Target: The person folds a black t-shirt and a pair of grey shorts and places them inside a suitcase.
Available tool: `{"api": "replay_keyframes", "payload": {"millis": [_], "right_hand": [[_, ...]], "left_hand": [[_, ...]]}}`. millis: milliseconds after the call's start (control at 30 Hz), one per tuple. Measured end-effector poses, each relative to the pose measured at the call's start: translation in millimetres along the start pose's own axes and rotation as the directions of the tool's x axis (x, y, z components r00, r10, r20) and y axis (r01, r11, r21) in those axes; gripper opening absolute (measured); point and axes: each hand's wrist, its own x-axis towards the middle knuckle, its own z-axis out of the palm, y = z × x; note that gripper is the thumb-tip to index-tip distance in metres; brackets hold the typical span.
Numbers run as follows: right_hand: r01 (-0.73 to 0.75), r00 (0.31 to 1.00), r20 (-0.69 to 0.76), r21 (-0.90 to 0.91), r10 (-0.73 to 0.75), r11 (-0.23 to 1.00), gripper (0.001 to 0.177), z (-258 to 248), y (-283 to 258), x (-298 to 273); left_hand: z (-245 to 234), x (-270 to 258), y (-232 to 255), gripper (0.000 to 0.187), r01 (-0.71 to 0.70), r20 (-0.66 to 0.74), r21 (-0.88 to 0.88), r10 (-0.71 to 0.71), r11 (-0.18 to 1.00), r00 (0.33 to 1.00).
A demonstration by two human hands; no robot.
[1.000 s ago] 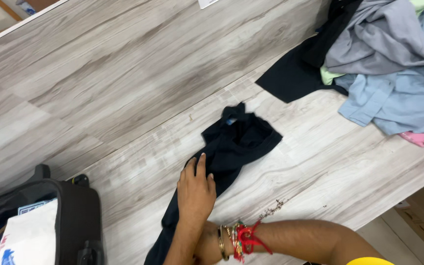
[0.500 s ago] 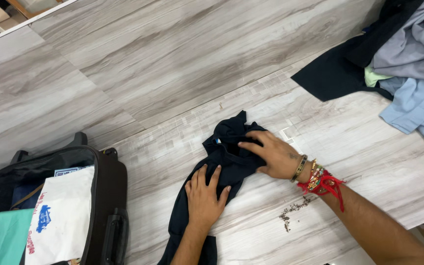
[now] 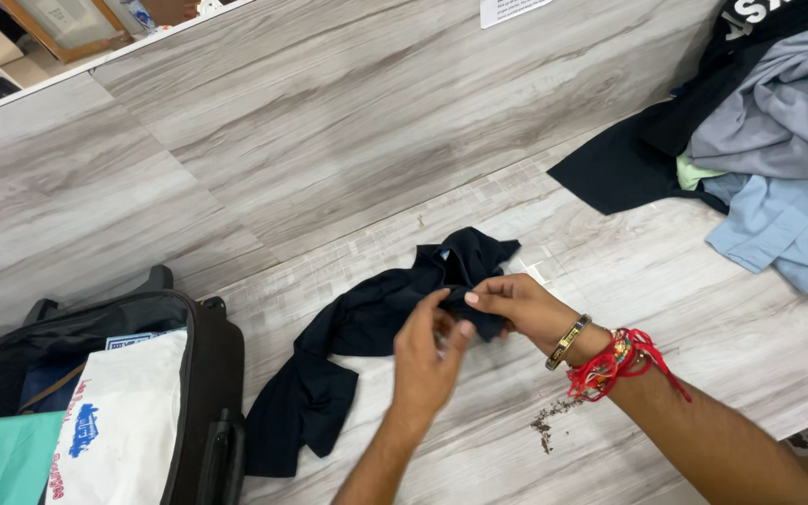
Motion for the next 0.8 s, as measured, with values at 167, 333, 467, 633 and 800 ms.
{"api": "replay_keyframes", "payload": {"millis": [167, 333, 467, 633, 800], "right_hand": [[-0.006, 0.958, 0.283, 0.213, -0.056, 0.977, 0.049, 22, -40, -15], [0.230, 0.973, 0.000, -0.067, -0.230, 0.971, 0.050, 29, -58, -15], [0.403, 0.912, -0.014, -0.161, -0.411, 0.901, 0.050, 34, -48, -21], [0.598, 0.635, 0.218, -0.746, -0.741, 0.293, 0.082, 41, -20, -22], [0.372, 0.862, 0.112, -0.803, -0.494, 0.467, 0.026, 15, 15, 8]], "left_hand": [[-3, -16, 29, 0.071, -0.233, -0.175, -0.290, 0.187, 0.928, 0.967], [-15, -12, 1, 0.035, 0.084, -0.087, -0.592, -0.167, 0.802, 0.982], [-25, -7, -13, 0.030, 0.155, -0.072, -0.806, -0.355, 0.571, 0.932], [-31, 0, 4, 0.023, 0.188, -0.068, -0.753, -0.359, 0.630, 0.931], [-70, -5, 41, 0.014, -0.030, -0.311, 0.227, 0.102, 0.973, 0.945]]}}
